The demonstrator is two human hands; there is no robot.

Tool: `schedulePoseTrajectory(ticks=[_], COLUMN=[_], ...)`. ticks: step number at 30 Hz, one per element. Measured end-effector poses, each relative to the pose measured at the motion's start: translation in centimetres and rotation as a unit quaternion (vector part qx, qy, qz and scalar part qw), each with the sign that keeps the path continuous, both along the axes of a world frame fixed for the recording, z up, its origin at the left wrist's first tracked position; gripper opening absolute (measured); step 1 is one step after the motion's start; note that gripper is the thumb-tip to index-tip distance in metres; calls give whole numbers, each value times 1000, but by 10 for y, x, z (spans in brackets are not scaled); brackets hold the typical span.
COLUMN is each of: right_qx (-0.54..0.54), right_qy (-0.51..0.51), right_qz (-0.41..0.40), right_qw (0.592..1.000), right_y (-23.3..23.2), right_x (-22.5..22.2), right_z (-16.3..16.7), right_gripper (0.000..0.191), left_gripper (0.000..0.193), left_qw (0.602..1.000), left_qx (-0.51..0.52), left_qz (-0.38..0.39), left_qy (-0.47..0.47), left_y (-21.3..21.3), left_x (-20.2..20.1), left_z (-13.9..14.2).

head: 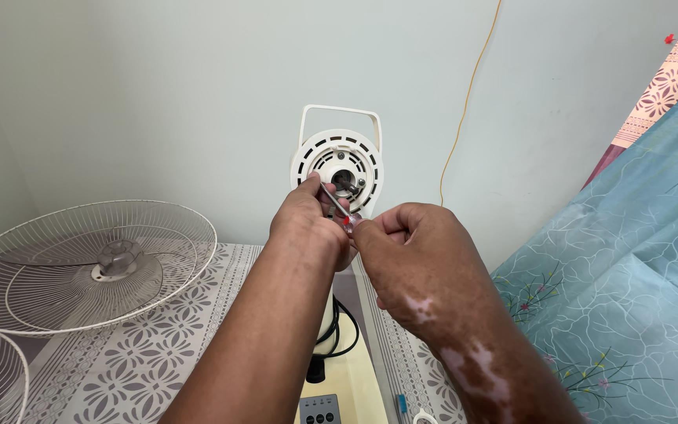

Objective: The person services a desk fan on a table. They unscrew the rear housing screws with a red screwdriver, remove the rear cover and motor housing, scrub the plastic covers with a toothbrush, and then reattach the front grille to the fan head.

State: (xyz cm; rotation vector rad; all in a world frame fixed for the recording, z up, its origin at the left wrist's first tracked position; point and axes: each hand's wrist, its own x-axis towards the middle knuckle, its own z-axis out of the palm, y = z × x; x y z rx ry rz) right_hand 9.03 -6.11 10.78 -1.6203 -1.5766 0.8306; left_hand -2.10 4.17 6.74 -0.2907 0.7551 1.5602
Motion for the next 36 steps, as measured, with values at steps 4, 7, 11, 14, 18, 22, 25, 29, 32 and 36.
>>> schedulePoseTrajectory(ticks=[4,7,11,14,18,22,25,29,32,36], right_qx=[32,39,58,31,-9,-10,4,4,-14,-57], right_qy=[-61,-69,-44,-63,-85,-95,-77,-77,-62,-67], right_qz=[1,-1,22,11,7,2,11,14,39,54], right_qw=[998,997,997,997,996,995,997,997,997,995], right_y=[-5,-7,-7,-6,-7,-8,-6,-2,-1,-2], right_x=[1,2,2,1,-2,-2,0,2,2,1], right_z=[2,3,4,7,10,11,10,7,5,0], right_gripper=[20,22,24,21,22,23,23,23,22,24], left_gripper=[39,38,35,32,27,27,28,28,25,16], left_qw=[1000,1000,1000,1000,1000,1000,1000,1000,998,996], left_qx=[18,5,11,3,13,19,12,9,40,52], left_qz=[2,-15,-17,-12,21,15,-9,-10,0,-14], left_qy=[-3,11,17,9,-15,-4,-3,16,41,69], left_y=[0,2,3,5,8,5,-3,-8,-8,-11], left_x=[0,-1,-2,-2,-3,-4,-3,-3,-4,-7], left_z=[0,-2,-4,-5,-5,-3,0,2,-1,-9])
